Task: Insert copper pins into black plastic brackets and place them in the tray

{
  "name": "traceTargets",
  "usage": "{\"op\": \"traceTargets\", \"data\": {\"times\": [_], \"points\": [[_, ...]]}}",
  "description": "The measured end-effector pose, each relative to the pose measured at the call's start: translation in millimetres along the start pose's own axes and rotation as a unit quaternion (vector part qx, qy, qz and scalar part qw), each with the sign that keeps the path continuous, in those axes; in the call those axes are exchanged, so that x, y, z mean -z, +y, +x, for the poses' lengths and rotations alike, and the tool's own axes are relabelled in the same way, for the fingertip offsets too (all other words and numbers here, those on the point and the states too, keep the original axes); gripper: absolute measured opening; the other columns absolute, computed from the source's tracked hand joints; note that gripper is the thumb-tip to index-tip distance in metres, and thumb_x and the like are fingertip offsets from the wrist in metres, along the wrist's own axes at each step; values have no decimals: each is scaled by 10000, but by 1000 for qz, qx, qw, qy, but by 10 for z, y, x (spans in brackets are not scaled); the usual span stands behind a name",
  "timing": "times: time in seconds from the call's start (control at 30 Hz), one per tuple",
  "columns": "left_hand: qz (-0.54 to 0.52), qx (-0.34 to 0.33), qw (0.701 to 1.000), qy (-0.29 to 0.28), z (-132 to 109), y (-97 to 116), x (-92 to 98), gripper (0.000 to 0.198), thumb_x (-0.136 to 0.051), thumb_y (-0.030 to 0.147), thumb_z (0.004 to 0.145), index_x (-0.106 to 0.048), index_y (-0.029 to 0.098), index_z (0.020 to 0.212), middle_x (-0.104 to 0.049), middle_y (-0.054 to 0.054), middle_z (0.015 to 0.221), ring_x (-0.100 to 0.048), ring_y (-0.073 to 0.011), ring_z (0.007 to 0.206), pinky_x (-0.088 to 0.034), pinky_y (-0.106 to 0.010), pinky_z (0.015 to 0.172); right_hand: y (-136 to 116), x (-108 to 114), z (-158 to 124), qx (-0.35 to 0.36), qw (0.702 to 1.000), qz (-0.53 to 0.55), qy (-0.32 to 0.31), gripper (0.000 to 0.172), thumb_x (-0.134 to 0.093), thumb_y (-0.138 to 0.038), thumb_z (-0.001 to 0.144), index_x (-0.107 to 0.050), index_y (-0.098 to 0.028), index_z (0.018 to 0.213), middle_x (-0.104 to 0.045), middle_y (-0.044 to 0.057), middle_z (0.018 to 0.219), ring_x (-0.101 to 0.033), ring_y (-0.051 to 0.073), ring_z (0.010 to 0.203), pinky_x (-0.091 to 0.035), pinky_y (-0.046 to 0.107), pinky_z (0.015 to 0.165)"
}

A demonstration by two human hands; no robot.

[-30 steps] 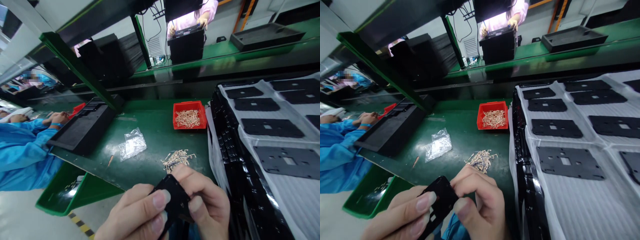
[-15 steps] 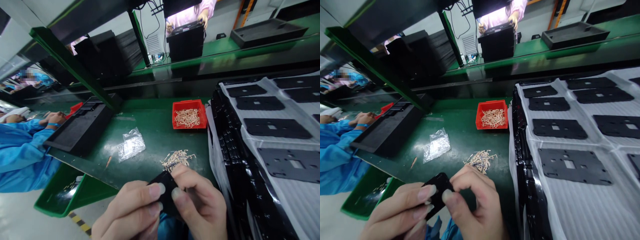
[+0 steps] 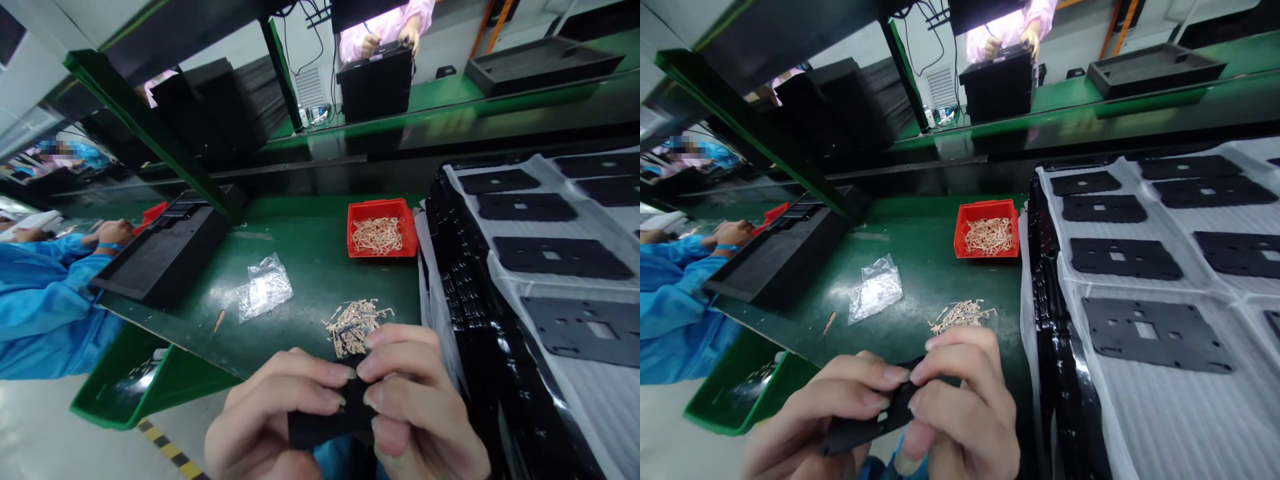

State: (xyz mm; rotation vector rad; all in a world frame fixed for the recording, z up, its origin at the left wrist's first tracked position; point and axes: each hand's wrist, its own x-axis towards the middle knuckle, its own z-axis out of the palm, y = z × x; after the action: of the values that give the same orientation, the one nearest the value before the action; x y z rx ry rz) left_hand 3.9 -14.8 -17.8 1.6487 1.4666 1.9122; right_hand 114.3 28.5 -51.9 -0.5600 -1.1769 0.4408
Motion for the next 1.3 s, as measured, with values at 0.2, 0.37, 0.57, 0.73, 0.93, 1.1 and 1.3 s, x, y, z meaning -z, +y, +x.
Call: {"op": "traceTargets", "data": {"times": [0.2, 0.37, 0.57, 0.73, 0.93, 1.1, 1.3], "points": [[-44, 64, 993, -89, 68, 89, -38, 503, -717, 670, 919, -812, 176, 904, -837, -90, 829, -802, -235, 706, -673, -313, 629, -102, -50, 23, -17, 999, -15, 43, 403, -654, -260, 1049, -566, -156, 669, -602, -24, 697, -596, 111, 663, -572, 362, 716], [-15, 89, 994, -54, 102, 87, -93, 473, -752, 646, 913, -810, 176, 916, -826, -97, 822, -805, -259, 715, -684, -345, 607, -108, -71, 2, -79, 994, -7, 81, 374, -671, -319, 1039, -571, -160, 715, -561, -27, 665, -554, 114, 656, -528, 336, 676], [-18, 141, 989, -43, 52, 78, -73, 320, -754, 489, 971, -820, 179, 929, -804, -66, 778, -752, -196, 571, -645, -290, 494, -21, 55, 63, -157, 984, 19, -83, 287, -609, -334, 1075, -614, -182, 832, -616, -9, 726, -613, 126, 752, -535, 274, 674], [-26, 144, 987, -67, 20, 91, 27, 155, -704, 299, 1033, -820, 230, 956, -786, 4, 854, -713, -105, 581, -604, -183, 518, 7, 96, 86, -114, 979, 17, -169, 218, -597, -312, 1083, -620, -187, 906, -672, -3, 787, -635, 120, 810, -561, 274, 769], [46, 80, 993, -79, 13, 109, 73, 144, -686, 293, 1050, -784, 205, 993, -757, 10, 863, -666, -80, 593, -552, -180, 555, 11, 68, 52, -99, 983, 35, -153, 133, -648, -176, 1031, -649, -167, 899, -659, 20, 805, -620, 144, 814, -548, 320, 766], [76, 64, 991, -88, 27, 111, 91, 126, -686, 247, 1048, -773, 196, 973, -725, 15, 819, -650, -81, 595, -524, -193, 561, 15, 112, 72, -115, 973, 21, -198, 165, -640, -161, 1023, -646, -161, 858, -657, 42, 801, -598, 161, 811, -519, 334, 739], [64, 29, 991, -118, 21, 107, 169, 104, -699, 249, 1041, -779, 184, 1026, -743, 5, 839, -678, -96, 631, -540, -206, 571, 0, 109, 62, -159, 967, 68, -188, 224, -624, -264, 1057, -654, -193, 847, -665, 15, 803, -624, 152, 815, -518, 323, 746]]}}
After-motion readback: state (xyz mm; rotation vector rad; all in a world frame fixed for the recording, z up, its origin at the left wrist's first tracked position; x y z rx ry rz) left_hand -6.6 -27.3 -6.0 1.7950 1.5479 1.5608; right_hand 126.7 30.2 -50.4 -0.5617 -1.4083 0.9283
